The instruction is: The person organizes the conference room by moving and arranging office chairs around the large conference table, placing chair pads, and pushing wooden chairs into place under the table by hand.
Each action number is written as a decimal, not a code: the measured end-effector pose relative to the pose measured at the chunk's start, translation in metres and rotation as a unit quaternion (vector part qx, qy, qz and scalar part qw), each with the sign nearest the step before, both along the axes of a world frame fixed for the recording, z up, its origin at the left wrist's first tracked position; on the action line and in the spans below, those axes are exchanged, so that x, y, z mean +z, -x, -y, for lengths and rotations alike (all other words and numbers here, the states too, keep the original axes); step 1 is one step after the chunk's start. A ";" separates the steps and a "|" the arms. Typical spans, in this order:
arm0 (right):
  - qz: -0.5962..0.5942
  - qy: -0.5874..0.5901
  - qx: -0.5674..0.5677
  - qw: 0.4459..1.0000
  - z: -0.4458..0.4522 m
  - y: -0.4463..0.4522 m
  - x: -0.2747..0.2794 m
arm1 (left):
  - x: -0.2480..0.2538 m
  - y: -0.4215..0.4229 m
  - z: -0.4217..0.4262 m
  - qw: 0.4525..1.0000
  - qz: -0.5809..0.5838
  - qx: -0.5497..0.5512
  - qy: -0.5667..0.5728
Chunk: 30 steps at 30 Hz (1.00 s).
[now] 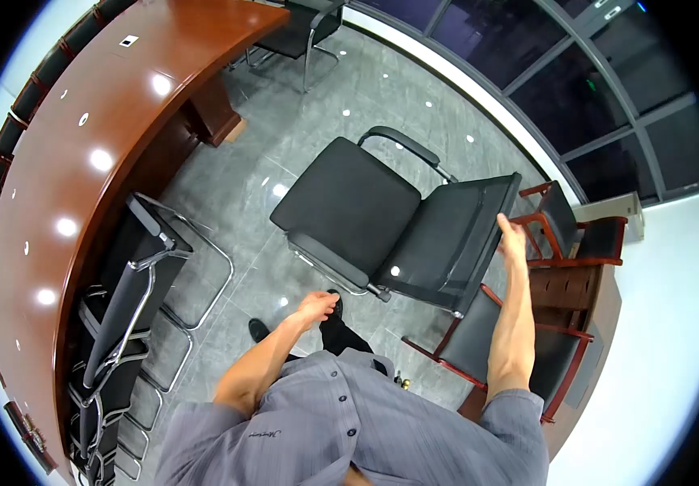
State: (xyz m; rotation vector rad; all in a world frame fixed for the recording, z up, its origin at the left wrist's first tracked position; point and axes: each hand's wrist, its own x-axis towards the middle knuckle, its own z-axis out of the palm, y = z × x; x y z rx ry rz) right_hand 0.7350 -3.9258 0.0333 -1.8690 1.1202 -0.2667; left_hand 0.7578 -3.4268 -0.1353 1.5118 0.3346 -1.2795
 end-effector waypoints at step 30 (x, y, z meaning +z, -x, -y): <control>0.243 -0.233 0.071 0.939 -0.238 -0.342 0.052 | -0.028 -0.263 -0.058 0.750 -0.215 0.584 0.223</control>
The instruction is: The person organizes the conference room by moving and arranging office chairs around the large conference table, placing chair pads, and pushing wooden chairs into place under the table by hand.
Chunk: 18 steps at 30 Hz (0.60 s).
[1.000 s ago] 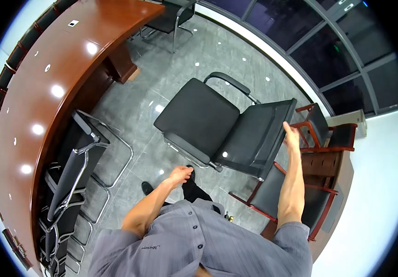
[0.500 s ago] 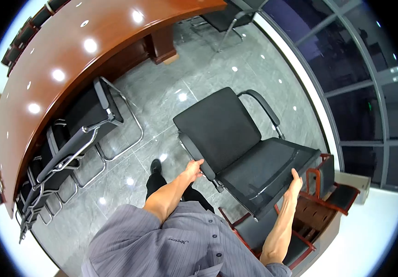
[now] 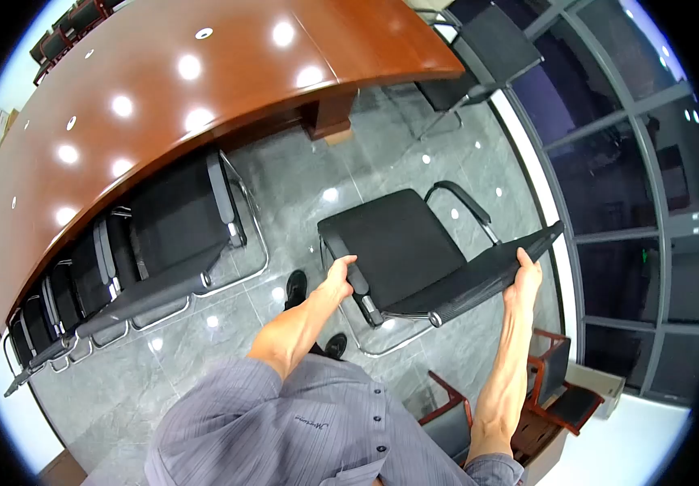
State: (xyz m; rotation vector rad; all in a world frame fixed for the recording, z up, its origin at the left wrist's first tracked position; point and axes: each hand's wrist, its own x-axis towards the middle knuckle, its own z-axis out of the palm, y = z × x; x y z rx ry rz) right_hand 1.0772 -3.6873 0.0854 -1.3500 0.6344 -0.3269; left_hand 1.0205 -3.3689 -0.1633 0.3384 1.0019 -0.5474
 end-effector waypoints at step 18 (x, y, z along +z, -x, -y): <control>0.032 -0.143 0.112 0.983 -0.185 -0.112 -0.011 | 0.008 -0.170 -0.224 0.984 0.078 0.136 -0.090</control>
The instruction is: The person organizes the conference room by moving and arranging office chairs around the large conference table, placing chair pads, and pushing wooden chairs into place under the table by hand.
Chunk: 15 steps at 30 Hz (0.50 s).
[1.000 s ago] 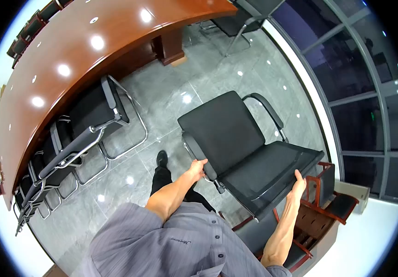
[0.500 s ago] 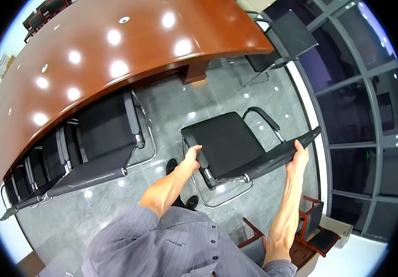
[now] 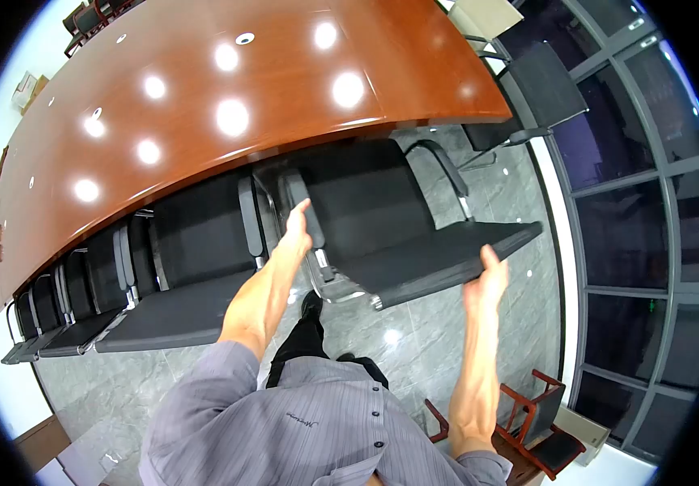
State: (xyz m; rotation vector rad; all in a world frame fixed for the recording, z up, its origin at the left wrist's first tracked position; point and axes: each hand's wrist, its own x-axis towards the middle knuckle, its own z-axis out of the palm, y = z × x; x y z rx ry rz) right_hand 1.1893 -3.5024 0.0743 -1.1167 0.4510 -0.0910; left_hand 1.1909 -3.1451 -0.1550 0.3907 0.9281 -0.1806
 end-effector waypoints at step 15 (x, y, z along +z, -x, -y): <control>-0.158 0.034 0.275 0.948 0.157 -0.013 -0.097 | 0.160 0.123 0.066 0.899 0.070 -0.068 -0.427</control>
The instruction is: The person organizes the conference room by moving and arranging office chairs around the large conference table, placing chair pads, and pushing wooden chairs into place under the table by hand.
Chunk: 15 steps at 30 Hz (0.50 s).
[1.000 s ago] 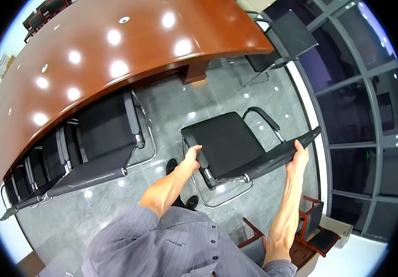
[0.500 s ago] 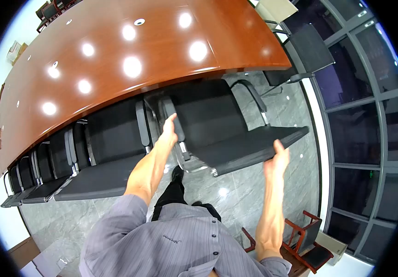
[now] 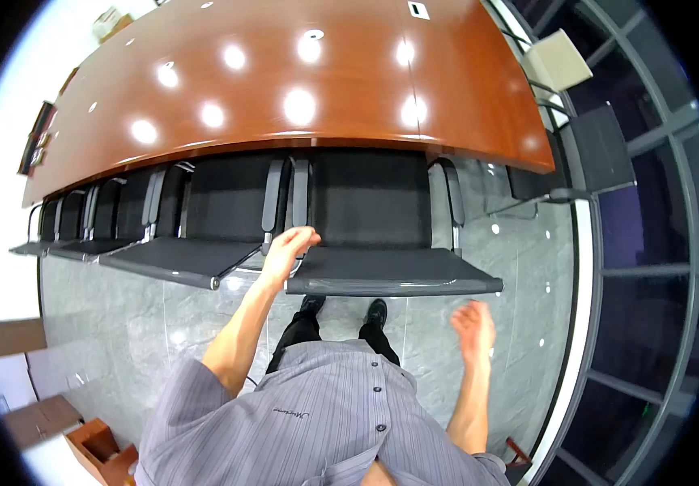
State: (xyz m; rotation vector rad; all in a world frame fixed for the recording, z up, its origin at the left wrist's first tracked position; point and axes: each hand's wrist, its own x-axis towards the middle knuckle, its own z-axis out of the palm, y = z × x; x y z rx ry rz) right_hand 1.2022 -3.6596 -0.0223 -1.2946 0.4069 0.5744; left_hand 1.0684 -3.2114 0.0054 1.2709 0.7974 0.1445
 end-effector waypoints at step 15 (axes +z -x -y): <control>-0.053 -0.147 -0.050 0.987 -0.041 -0.088 0.022 | 0.004 0.025 0.072 0.949 0.096 0.286 -0.093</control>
